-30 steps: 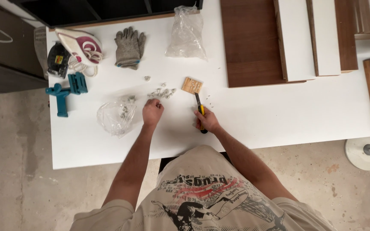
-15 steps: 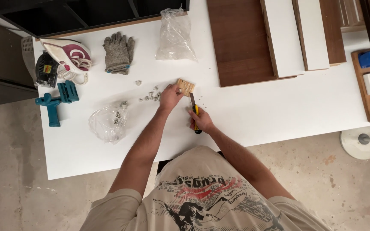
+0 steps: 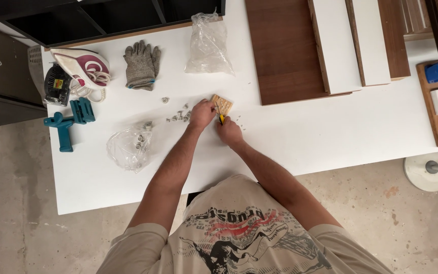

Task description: The person uses a utility knife to scrape and sharpen the tips of several small screws on a wooden block. After finishing, they gather the screws and plastic packaging, walk to a trash bin to discard the waste, and return to the table to pick up a wooden board.

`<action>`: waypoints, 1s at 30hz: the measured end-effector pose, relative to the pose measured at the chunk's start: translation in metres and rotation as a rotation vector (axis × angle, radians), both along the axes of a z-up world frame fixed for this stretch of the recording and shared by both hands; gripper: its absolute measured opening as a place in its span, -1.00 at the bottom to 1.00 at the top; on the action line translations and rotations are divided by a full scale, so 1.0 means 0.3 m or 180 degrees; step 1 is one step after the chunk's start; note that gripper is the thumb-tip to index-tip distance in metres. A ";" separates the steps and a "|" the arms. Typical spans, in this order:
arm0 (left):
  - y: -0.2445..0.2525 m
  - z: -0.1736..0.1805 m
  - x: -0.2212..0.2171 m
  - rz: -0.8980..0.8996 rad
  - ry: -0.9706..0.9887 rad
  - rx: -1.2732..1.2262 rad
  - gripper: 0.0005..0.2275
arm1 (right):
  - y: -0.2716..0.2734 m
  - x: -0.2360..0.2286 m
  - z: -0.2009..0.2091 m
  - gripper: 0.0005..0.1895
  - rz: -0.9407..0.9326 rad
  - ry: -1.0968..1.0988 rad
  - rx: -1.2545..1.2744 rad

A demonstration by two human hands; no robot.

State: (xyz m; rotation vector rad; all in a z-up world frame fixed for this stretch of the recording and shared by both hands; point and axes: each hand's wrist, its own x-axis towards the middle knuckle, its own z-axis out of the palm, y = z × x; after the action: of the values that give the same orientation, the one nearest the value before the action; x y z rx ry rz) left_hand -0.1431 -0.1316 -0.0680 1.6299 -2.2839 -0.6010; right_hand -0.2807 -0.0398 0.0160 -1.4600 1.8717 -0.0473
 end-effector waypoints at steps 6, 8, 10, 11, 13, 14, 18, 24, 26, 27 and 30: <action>-0.016 0.001 -0.012 -0.0102 -0.0252 0.0164 -0.89 | -0.008 0.002 0.007 -0.57 0.0044 0.0059 0.0049; -0.023 0.021 -0.015 -0.0124 -0.0225 0.0208 -0.90 | -0.021 0.001 -0.060 -0.57 0.0078 0.0116 0.0074; -0.035 0.045 -0.019 -0.0157 -0.0201 0.0236 -0.91 | -0.034 0.000 -0.075 -0.56 0.0102 0.0170 0.0085; -0.037 0.058 -0.019 -0.0164 -0.0227 0.0277 -0.91 | -0.036 0.002 -0.058 -0.57 0.0102 0.0179 0.0102; -0.029 0.074 -0.016 -0.0169 -0.0252 0.0323 -0.91 | -0.039 0.010 -0.049 -0.57 0.0104 0.0188 0.0124; -0.028 0.083 -0.020 -0.0133 -0.0237 0.0342 -0.91 | -0.048 0.011 -0.052 -0.59 0.0137 0.0260 0.0168; -0.027 0.091 -0.022 -0.0080 -0.0243 0.0477 -0.91 | -0.036 0.047 0.107 -0.62 0.0313 0.0379 0.0203; -0.032 0.072 -0.022 0.0017 -0.0163 0.0580 -0.90 | -0.075 0.033 0.227 -0.62 0.0516 0.0386 0.0501; -0.042 0.070 -0.029 0.0068 -0.0144 0.0600 -0.91 | -0.097 0.028 0.113 -0.62 0.0542 0.0447 0.0515; -0.038 0.068 -0.029 0.0113 -0.0134 0.0620 -0.92 | -0.099 0.028 0.055 -0.63 0.0564 0.0499 0.0529; -0.037 0.076 -0.028 0.0069 -0.0199 0.0581 -0.90 | -0.113 0.029 0.089 -0.60 0.0477 0.0463 0.0564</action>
State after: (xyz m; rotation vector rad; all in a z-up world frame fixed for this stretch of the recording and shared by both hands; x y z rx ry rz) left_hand -0.1514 -0.1428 -0.0453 1.7767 -2.3112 -0.7845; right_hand -0.2720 -0.0737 0.0426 -1.5083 1.8231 0.2964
